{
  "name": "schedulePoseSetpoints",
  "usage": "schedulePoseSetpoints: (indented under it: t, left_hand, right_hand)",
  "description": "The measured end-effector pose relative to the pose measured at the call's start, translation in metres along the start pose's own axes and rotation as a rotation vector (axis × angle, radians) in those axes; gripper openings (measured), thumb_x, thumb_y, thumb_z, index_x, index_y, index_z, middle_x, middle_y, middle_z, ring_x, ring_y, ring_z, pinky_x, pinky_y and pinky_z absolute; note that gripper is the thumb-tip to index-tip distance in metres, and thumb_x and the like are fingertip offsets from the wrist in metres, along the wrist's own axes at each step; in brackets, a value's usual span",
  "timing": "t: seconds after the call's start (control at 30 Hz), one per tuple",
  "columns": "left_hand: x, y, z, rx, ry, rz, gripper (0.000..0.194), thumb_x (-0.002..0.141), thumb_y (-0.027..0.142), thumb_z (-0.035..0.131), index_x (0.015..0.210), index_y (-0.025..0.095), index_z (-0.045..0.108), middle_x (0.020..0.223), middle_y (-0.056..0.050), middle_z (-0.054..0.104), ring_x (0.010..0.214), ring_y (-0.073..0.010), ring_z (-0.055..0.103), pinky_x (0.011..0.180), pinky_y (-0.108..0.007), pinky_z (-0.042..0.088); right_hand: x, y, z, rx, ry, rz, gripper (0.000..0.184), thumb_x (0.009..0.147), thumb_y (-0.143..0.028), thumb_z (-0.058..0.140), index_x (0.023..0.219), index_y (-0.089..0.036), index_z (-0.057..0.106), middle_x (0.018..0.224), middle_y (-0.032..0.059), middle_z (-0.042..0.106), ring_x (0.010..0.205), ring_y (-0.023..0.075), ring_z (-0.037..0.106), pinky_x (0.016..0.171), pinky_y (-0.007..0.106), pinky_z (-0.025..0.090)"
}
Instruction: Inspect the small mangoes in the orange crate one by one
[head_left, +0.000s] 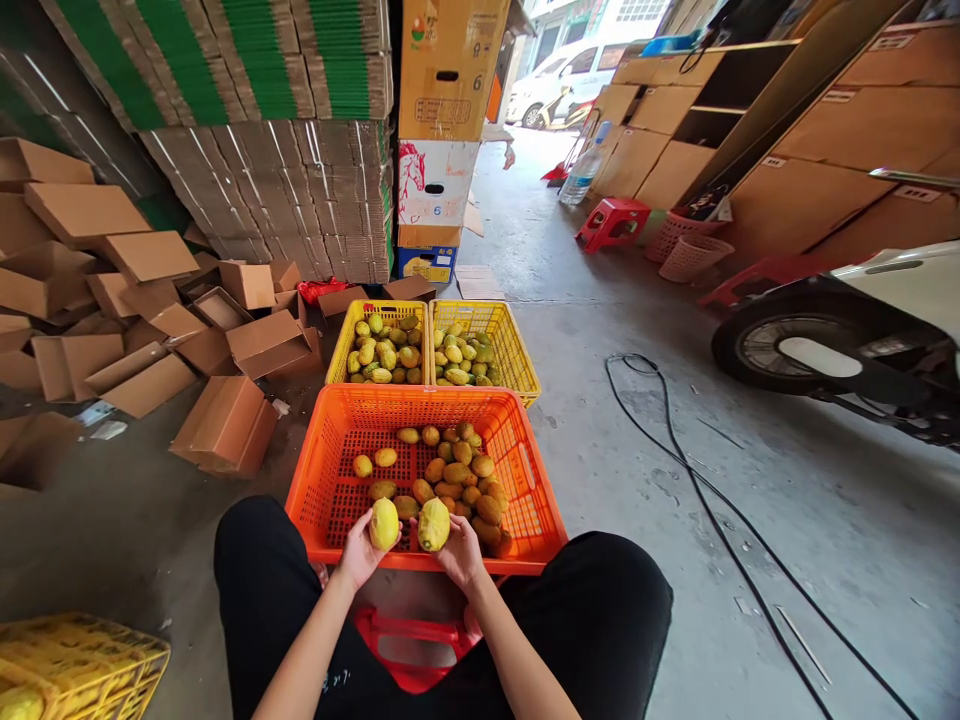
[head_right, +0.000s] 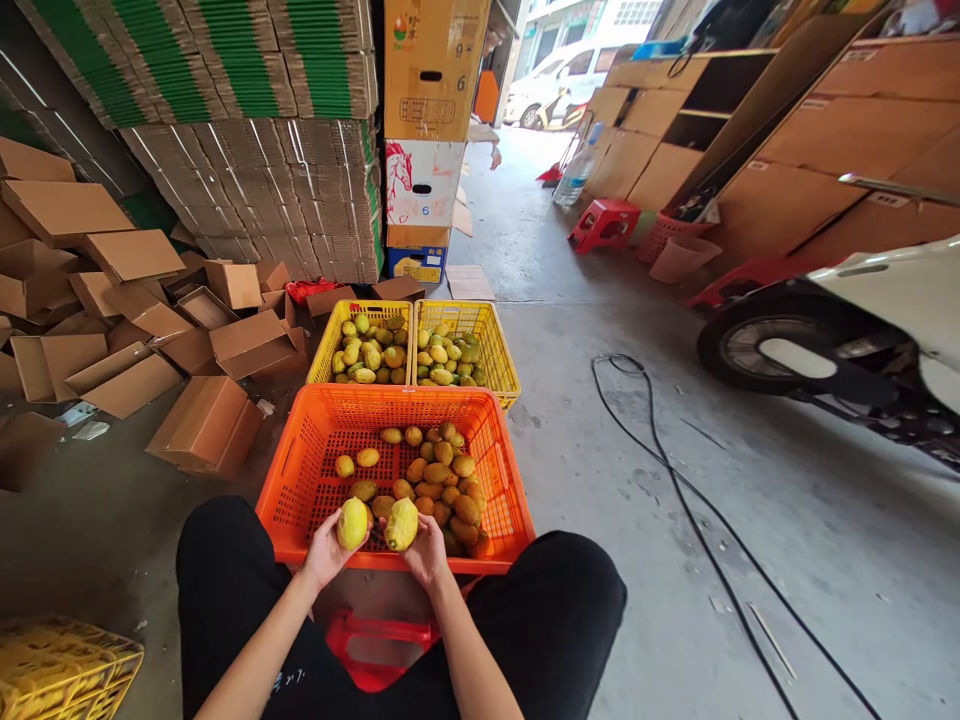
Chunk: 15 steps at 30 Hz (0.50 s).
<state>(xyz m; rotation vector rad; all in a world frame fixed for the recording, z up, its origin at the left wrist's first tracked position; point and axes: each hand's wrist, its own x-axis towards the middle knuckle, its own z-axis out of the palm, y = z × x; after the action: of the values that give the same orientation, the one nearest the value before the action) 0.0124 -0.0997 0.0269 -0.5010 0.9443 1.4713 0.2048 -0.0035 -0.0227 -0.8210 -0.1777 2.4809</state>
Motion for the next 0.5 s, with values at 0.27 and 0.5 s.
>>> schedulePoseSetpoints:
  t: [0.27,0.5]
  left_hand:
    - [0.013,-0.004,-0.015,0.053,0.036,0.058,0.051,0.095,0.005,0.077,0.145,0.014,0.071,0.094,-0.008,0.086,0.075,-0.0211,0.084,0.083,-0.029,0.067]
    - [0.009,-0.006,-0.012,0.099,0.006,0.079,0.044,0.095,0.003,0.076,0.137,0.017,0.071,0.100,-0.010,0.086,0.090,-0.0244,0.087,0.095,-0.033,0.068]
  right_hand:
    - [-0.001,0.002,-0.005,-0.078,0.016,-0.023,0.048,0.080,-0.053,0.097,0.110,-0.020,0.081,0.109,0.0165,0.088,0.121,0.0418,0.082,0.100,0.059,0.068]
    - [0.002,0.004,-0.012,-0.082,0.078,-0.009,0.046,0.078,-0.048,0.103,0.108,-0.022,0.080,0.101,0.0090,0.087,0.105,0.0333,0.086,0.101,0.055,0.070]
